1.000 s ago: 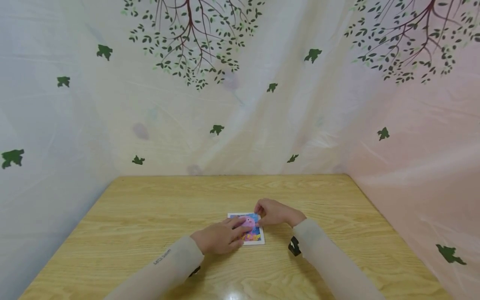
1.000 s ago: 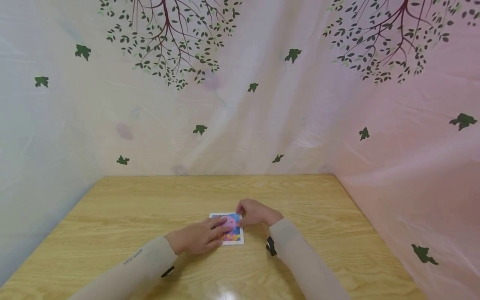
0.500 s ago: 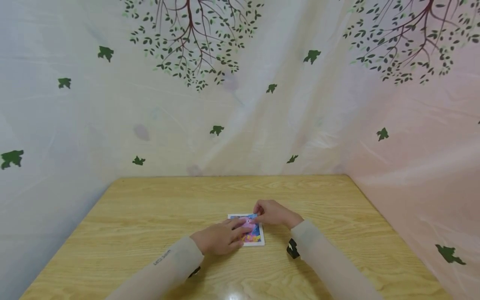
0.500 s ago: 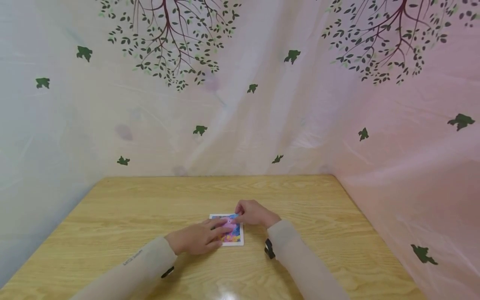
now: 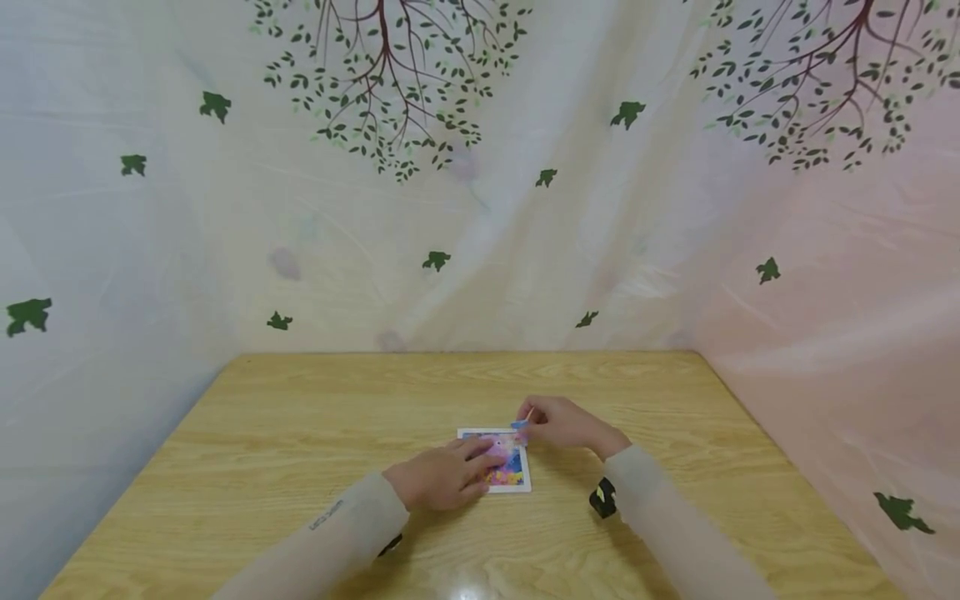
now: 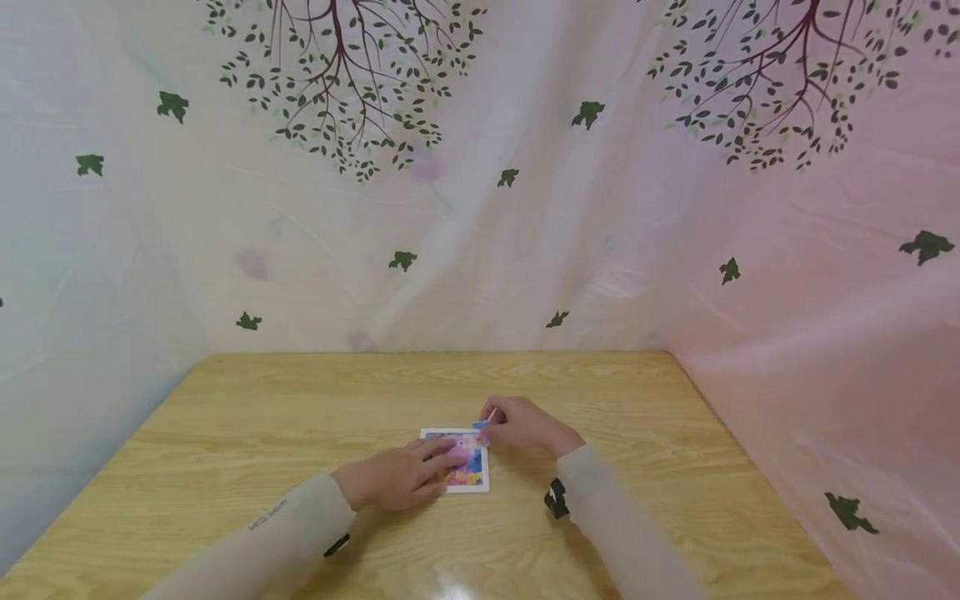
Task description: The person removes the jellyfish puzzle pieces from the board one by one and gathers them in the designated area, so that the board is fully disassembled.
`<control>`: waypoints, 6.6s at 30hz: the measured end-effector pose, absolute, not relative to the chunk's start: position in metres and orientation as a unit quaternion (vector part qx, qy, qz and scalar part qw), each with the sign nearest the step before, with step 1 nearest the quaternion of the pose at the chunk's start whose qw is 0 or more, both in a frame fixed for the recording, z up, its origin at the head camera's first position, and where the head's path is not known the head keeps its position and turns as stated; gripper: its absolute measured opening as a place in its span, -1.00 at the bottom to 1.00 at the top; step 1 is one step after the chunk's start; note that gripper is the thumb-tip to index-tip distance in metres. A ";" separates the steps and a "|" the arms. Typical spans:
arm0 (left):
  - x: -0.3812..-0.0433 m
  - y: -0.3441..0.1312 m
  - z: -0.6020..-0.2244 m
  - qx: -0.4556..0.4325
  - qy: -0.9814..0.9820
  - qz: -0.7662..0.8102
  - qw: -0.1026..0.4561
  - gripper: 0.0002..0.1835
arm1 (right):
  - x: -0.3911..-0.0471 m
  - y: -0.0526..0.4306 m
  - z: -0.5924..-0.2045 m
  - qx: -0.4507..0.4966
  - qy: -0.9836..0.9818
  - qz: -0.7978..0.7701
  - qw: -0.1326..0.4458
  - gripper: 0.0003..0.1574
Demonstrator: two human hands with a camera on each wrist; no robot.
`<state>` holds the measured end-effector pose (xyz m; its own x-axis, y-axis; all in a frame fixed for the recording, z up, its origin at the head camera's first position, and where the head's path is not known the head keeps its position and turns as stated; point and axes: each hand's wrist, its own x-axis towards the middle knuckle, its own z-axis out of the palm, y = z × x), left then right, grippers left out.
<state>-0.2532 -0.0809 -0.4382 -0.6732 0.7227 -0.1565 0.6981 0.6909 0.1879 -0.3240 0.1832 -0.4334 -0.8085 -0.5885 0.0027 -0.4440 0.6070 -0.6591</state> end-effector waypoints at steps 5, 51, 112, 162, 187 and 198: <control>-0.253 -0.081 -0.439 0.395 0.911 0.048 0.104 -0.40 | -0.324 0.216 -0.433 -0.278 0.881 -0.363 0.122 -0.84; -0.260 -0.086 -0.446 0.395 0.911 0.050 0.109 -0.40 | -0.317 0.336 -0.448 -0.143 0.908 -0.378 0.109 -0.72; -0.255 -0.095 -0.434 0.466 0.881 0.057 0.062 -0.51 | -0.323 0.155 -0.436 -0.321 0.893 -0.286 0.131 -0.72; -0.250 -0.099 -0.435 0.462 0.884 0.036 0.060 -0.48 | -0.324 0.121 -0.433 -0.252 0.917 -0.280 0.130 -0.77; -0.254 -0.101 -0.438 0.463 0.883 0.045 0.068 -0.47 | -0.323 0.145 -0.431 -0.295 0.903 -0.296 0.104 -0.93; -0.255 -0.100 -0.440 0.459 0.883 0.062 0.076 -0.47 | -0.329 0.204 -0.426 -0.278 0.901 -0.315 0.106 -0.88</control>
